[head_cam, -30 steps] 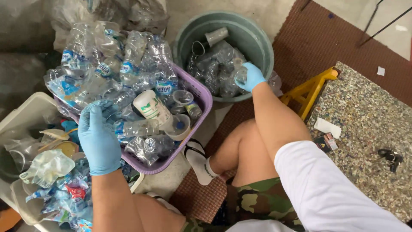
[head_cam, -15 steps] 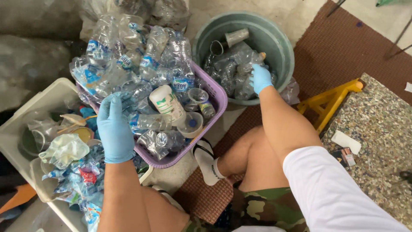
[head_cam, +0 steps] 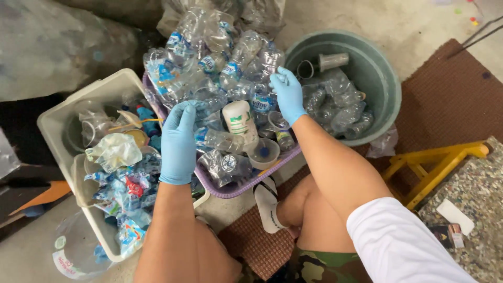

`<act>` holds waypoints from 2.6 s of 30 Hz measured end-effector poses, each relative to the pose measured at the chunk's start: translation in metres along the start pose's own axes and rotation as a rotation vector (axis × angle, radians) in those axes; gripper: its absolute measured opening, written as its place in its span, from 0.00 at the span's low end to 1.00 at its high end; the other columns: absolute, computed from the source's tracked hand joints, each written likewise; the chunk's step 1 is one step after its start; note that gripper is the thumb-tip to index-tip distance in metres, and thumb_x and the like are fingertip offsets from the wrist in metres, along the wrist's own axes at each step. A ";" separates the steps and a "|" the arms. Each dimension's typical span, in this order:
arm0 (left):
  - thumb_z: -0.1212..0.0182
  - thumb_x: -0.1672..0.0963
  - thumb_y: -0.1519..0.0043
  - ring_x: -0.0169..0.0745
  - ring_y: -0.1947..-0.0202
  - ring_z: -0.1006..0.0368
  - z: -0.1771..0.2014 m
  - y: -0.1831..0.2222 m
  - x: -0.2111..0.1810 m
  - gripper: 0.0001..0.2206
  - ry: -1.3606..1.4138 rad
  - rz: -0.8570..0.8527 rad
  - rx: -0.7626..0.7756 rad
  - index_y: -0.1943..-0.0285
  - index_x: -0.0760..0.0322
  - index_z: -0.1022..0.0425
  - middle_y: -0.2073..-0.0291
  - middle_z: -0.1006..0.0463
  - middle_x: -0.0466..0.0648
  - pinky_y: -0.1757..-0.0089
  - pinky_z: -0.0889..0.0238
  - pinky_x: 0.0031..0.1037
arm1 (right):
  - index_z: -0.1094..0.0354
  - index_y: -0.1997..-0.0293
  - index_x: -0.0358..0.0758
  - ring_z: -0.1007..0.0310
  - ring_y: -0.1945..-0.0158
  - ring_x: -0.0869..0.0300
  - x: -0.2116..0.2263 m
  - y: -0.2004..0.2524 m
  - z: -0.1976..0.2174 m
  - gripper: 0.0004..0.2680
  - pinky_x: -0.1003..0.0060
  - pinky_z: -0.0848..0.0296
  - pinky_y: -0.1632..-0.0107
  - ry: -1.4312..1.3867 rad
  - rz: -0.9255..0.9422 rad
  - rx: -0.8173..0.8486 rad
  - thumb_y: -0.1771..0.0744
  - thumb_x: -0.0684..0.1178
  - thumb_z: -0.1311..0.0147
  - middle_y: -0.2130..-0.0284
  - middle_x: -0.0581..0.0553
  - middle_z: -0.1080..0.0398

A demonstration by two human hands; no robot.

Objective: Sorting plastic bottles and containers into different recycling bins

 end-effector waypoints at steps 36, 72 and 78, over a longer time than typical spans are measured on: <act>0.40 0.56 0.33 0.30 0.59 0.26 0.113 0.086 -0.086 0.06 -0.272 -0.158 -0.299 0.51 0.57 0.21 0.62 0.18 0.45 0.54 0.29 0.27 | 0.38 0.47 0.41 0.34 0.53 0.63 0.252 0.184 -0.166 0.19 0.74 0.30 0.53 -0.361 0.054 0.052 0.37 0.52 0.31 0.57 0.49 0.40; 0.29 0.49 0.43 0.40 0.46 0.24 0.146 0.081 -0.066 0.35 -0.308 0.149 -0.150 0.27 0.58 0.36 0.47 0.19 0.49 0.47 0.31 0.34 | 0.46 0.32 0.40 0.35 0.35 0.54 0.192 0.251 -0.196 0.25 0.57 0.34 0.33 -0.053 0.050 0.599 0.34 0.53 0.36 0.36 0.40 0.41; 0.34 0.51 0.38 0.53 0.32 0.35 0.126 0.096 -0.078 0.28 -0.115 0.056 -0.099 0.29 0.65 0.35 0.35 0.29 0.58 0.36 0.40 0.41 | 0.31 0.42 0.45 0.26 0.51 0.66 0.179 0.270 -0.210 0.17 0.68 0.23 0.47 -0.197 -0.044 0.834 0.36 0.43 0.33 0.53 0.54 0.27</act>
Point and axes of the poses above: each hand's wrist, its own y-axis away from the middle knuckle, its own z-axis out of the back of the hand, x = y × z, the point moved 2 cm from there along -y, towards the middle knuckle
